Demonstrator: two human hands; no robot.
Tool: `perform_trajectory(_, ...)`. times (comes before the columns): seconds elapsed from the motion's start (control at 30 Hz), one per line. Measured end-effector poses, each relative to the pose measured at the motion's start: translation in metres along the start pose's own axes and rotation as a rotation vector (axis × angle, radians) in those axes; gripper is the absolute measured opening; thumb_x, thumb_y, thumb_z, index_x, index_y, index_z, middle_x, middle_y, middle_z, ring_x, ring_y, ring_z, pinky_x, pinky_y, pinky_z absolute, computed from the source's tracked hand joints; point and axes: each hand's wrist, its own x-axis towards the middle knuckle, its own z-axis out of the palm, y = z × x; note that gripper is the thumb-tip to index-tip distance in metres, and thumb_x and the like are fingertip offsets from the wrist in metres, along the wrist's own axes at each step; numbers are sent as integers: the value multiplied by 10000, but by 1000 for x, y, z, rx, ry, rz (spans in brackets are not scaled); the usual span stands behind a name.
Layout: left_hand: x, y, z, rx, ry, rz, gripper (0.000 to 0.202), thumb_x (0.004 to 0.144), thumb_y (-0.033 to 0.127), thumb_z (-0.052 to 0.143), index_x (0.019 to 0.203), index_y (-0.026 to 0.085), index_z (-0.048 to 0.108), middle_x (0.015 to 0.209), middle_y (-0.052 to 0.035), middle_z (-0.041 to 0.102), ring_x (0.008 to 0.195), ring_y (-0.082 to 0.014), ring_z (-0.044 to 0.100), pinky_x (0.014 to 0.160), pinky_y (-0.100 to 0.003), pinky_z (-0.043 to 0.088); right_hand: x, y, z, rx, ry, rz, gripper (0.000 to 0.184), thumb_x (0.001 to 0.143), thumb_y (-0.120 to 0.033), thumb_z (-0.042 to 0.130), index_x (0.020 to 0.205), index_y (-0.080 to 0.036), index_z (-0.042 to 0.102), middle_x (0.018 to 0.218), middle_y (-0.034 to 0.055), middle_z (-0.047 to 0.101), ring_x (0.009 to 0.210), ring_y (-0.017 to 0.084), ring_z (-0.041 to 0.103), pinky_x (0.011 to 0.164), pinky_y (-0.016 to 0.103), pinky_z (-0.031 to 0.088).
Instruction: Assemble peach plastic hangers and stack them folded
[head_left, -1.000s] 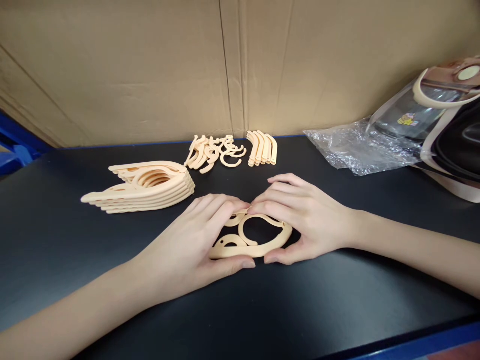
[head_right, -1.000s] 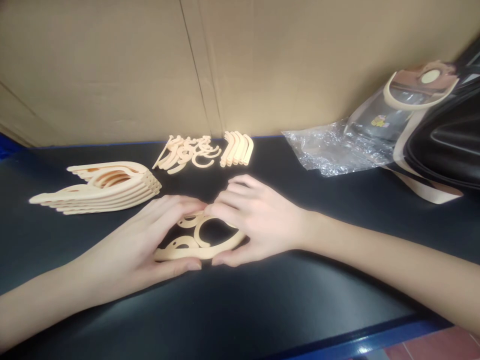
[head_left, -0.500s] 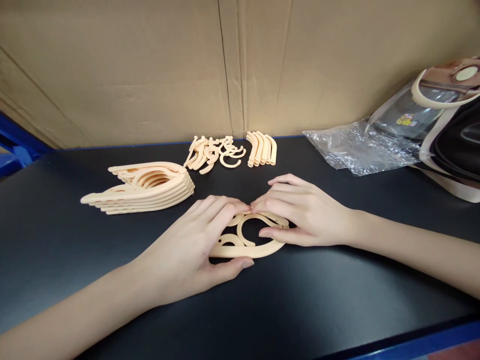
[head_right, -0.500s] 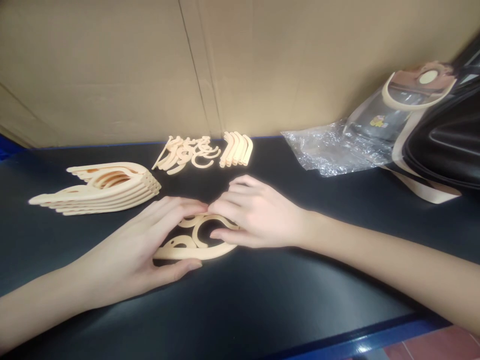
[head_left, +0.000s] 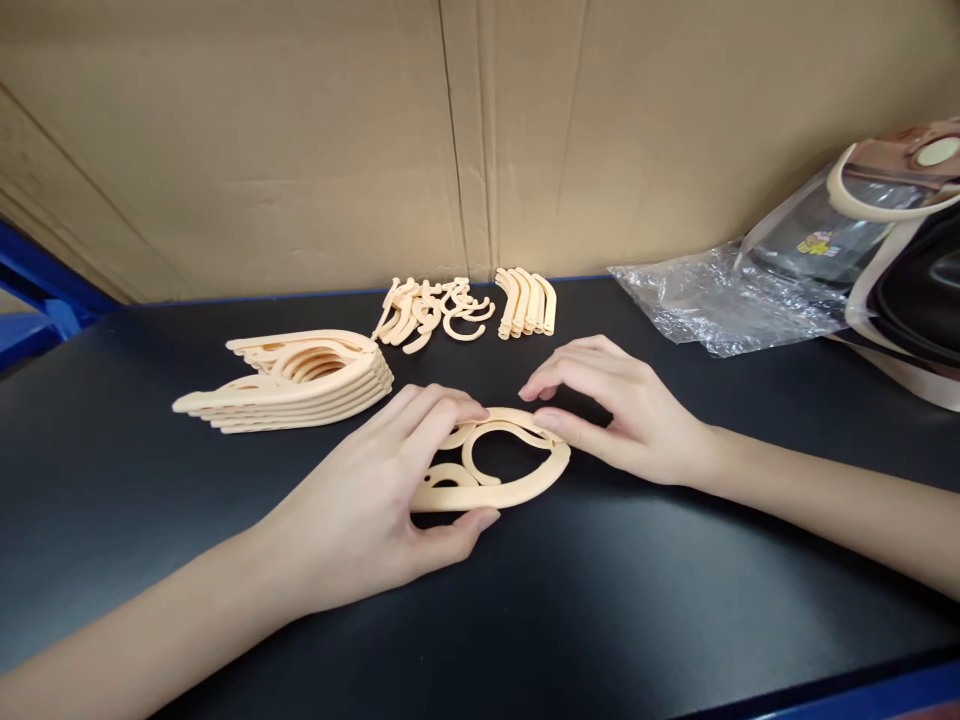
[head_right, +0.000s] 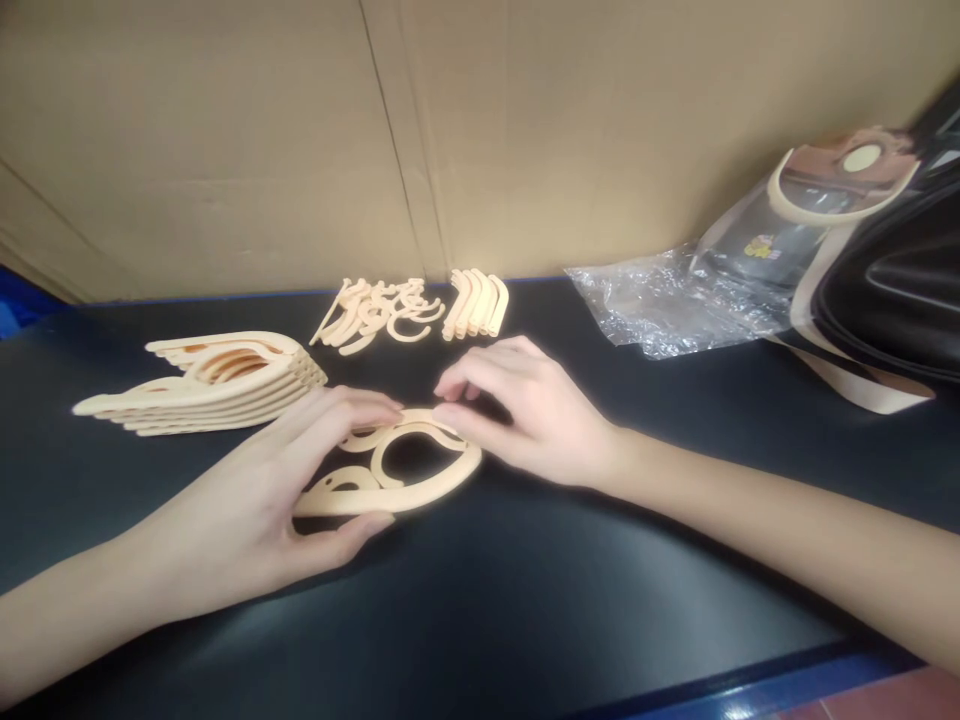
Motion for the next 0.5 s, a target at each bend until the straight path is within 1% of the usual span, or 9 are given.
perform_trajectory(0.13, 2, 3, -9, 22, 30, -27, 408, 839, 365, 615, 1194, 231, 466, 1248, -76, 549, 1106, -262, 542, 914, -410, 484, 1, 3, -2, 109, 66, 192, 219, 961, -386, 535, 904, -203, 643, 874, 9, 714, 838, 166, 649, 837, 315, 449)
perform_trajectory(0.2, 4, 4, -20, 67, 56, -60, 385, 869, 365, 583, 1217, 251, 462, 1258, -56, 537, 1131, -260, 526, 939, -412, 468, 2, 5, -3, 176, 74, 255, 243, 964, -401, 524, 899, -203, 650, 873, 8, 716, 814, 160, 648, 789, 296, 463)
perform_trajectory(0.27, 7, 2, -35, 108, 71, -108, 401, 885, 410, 555, 1241, 252, 461, 1252, -46, 526, 1110, -266, 528, 941, -422, 465, 2, 7, -3, 214, 69, 291, 251, 966, -402, 520, 905, -198, 654, 863, 8, 713, 803, 156, 647, 758, 282, 469)
perform_trajectory(0.33, 8, -6, -53, 193, 110, -204, 431, 871, 463, 559, 1225, 233, 479, 1158, -29, 551, 982, -232, 571, 865, -394, 494, 2, 8, -3, 224, 64, 308, 244, 961, -399, 532, 906, -197, 658, 859, 5, 713, 814, 156, 648, 746, 273, 468)
perform_trajectory(0.37, 8, -12, -62, 212, 117, -236, 463, 856, 505, 550, 1216, 221, 486, 1135, -18, 554, 953, -222, 572, 850, -387, 495, 2, 8, -3, 223, 61, 314, 239, 958, -398, 538, 906, -198, 660, 854, 3, 714, 820, 156, 650, 739, 269, 468)
perform_trajectory(0.4, 8, -19, -70, 217, 126, -258, 513, 833, 550, 547, 1218, 217, 490, 1136, -3, 558, 956, -222, 572, 872, -399, 490, 2, 8, -3, 218, 59, 319, 235, 955, -396, 543, 906, -200, 663, 854, 1, 716, 824, 155, 651, 732, 265, 467)
perform_trajectory(0.43, 6, -28, -77, 202, 122, -289, 541, 817, 573, 547, 1223, 221, 487, 1151, 12, 555, 979, -230, 568, 897, -422, 484, 3, 8, -2, 208, 53, 320, 230, 953, -394, 546, 904, -202, 664, 853, -1, 717, 820, 152, 652, 725, 262, 465)
perform_trajectory(0.47, 3, -37, -83, 183, 99, -335, 548, 818, 582, 532, 1234, 229, 475, 1148, 25, 549, 1004, -245, 559, 929, -471, 461, 3, 8, -2, 193, 38, 317, 225, 951, -390, 550, 899, -204, 665, 851, -2, 716, 808, 149, 650, 716, 259, 464)
perform_trajectory(0.5, 0, -46, -88, 144, 84, -380, 555, 814, 585, 535, 1243, 239, 466, 1147, 28, 542, 1060, -285, 532, 959, -535, 422, 3, 8, -2, 171, 16, 308, 220, 951, -384, 551, 894, -205, 666, 848, -3, 715, 794, 146, 648, 711, 258, 462)
